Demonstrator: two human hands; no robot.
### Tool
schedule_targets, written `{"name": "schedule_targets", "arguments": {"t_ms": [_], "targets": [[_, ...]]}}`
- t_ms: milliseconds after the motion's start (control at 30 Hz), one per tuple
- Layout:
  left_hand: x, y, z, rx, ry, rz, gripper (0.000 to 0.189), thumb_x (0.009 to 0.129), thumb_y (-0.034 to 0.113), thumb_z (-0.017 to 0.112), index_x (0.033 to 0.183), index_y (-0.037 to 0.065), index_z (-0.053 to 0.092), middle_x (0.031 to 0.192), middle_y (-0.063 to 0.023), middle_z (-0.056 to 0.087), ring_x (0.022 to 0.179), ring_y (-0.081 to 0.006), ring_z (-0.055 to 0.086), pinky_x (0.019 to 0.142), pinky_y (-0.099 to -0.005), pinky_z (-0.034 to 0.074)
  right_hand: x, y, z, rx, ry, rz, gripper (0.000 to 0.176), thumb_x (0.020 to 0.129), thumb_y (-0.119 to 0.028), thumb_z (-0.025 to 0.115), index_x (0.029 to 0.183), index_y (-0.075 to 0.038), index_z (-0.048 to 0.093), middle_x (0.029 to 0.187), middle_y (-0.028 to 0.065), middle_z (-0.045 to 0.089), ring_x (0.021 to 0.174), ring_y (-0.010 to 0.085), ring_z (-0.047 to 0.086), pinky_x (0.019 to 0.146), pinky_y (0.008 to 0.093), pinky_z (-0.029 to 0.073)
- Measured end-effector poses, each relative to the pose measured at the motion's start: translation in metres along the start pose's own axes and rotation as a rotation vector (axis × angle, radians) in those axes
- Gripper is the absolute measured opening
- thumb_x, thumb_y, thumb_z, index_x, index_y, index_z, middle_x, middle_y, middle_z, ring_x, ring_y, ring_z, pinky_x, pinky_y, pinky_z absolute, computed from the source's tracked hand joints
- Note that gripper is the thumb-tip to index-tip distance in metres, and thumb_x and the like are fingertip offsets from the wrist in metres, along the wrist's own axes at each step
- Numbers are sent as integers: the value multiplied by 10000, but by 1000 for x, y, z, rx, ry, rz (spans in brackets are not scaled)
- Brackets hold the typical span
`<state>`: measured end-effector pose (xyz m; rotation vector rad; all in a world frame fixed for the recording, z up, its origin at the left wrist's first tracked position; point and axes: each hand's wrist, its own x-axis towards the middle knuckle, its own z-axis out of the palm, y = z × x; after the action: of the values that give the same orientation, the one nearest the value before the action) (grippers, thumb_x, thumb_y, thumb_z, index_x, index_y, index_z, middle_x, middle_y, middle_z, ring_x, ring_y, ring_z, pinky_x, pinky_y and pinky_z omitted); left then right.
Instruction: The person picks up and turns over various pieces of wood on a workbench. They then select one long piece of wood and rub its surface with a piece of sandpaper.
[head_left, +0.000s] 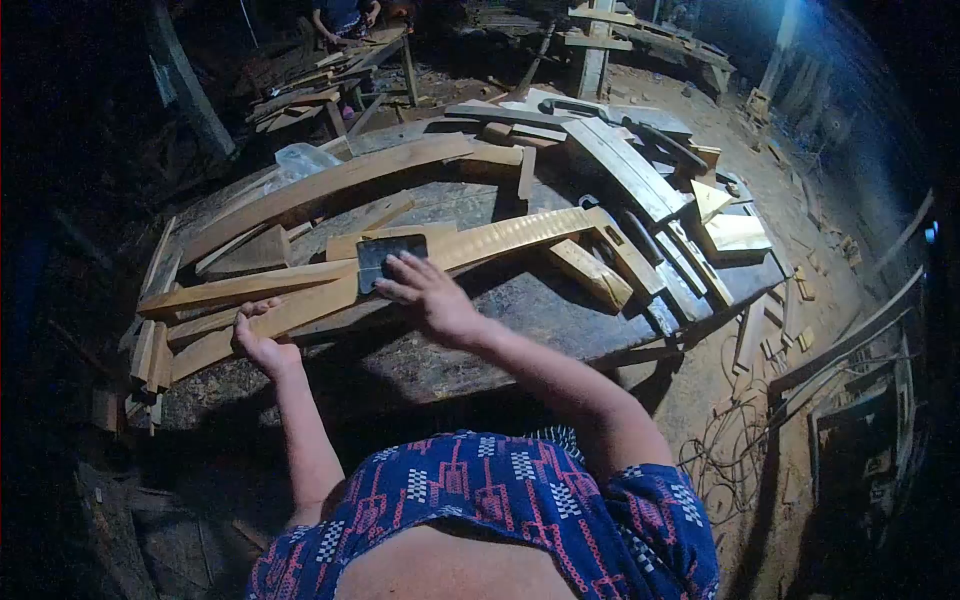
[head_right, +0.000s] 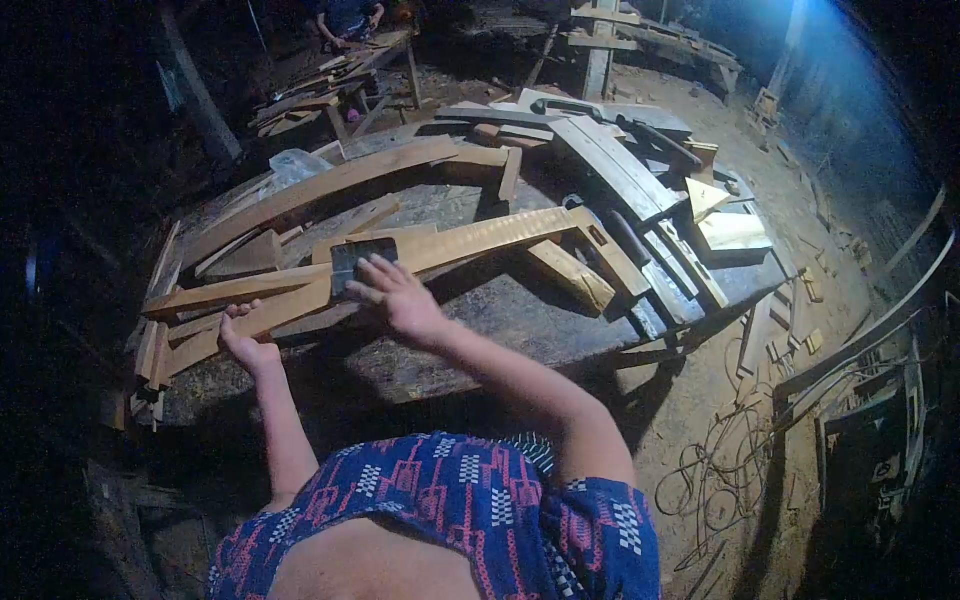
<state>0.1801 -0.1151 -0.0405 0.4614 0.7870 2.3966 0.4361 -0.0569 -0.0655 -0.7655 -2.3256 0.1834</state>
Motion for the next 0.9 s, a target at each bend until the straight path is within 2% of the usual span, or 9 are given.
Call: {"name": "schedule_targets", "arguments": {"t_ms": [67,200,267,400,567,633,667,733,900], "targets": [[3,-2,-5,-22,-17,-15,213,821,256,444,817,50,497,698,-67,535,705,-243,549,764,-384,451,-7,43,-21,49,-32,95,567,701,52,405,1221,-169,455,1337,90,322,1242,293,284,1031,402,225],[3,-2,-3,42,-22,40,235,823,276,461,841,45,497,717,-69,530,716,-232,541,780,-389,457,-69,208,-70,301,362,563,418,671,-111,574,1083,-52,536,1130,149,496,1094,278,428,905,392,355],[4,-4,-3,-12,-69,33,235,820,284,469,838,51,495,704,-58,518,714,-223,538,769,-388,463,-102,285,-70,61,335,779,348,673,-109,557,1014,-40,558,996,156,550,984,317,491,806,394,411],[5,-7,-2,-17,-88,41,243,814,311,482,840,70,495,703,-57,514,720,-218,534,767,-387,462,-100,267,-82,-644,86,758,315,670,-69,520,977,-17,566,916,189,579,918,361,518,737,414,442],[5,-6,0,44,-56,86,263,818,323,479,870,66,495,705,-67,517,715,-243,543,749,-400,465,-27,141,-5,186,442,446,341,665,-76,527,1002,-25,532,1062,139,480,1013,315,446,848,375,382],[5,-8,-2,8,-43,48,257,818,314,478,866,62,494,703,-68,512,709,-230,536,758,-394,471,4,65,42,-118,246,234,491,673,26,451,1156,-60,473,1216,143,425,1140,301,394,953,355,320],[6,-10,-4,9,-47,38,257,818,314,478,866,62,494,703,-68,512,709,-230,536,758,-394,471,24,3,30,60,115,225,532,698,17,437,1213,-117,449,1289,147,367,1220,303,316,1006,359,267],[9,-10,-9,-12,-8,3,252,816,301,476,861,53,491,705,-74,511,705,-224,532,763,-392,475,36,-52,35,20,54,14,480,771,-120,500,1242,-178,431,1315,131,345,1240,312,278,1028,409,216],[1,-4,0,11,-64,81,245,806,285,485,836,42,497,692,-80,514,708,-233,538,747,-400,477,11,22,13,22,31,5,578,702,4,452,1251,-173,428,1345,109,317,1264,279,251,1048,389,186]]}}
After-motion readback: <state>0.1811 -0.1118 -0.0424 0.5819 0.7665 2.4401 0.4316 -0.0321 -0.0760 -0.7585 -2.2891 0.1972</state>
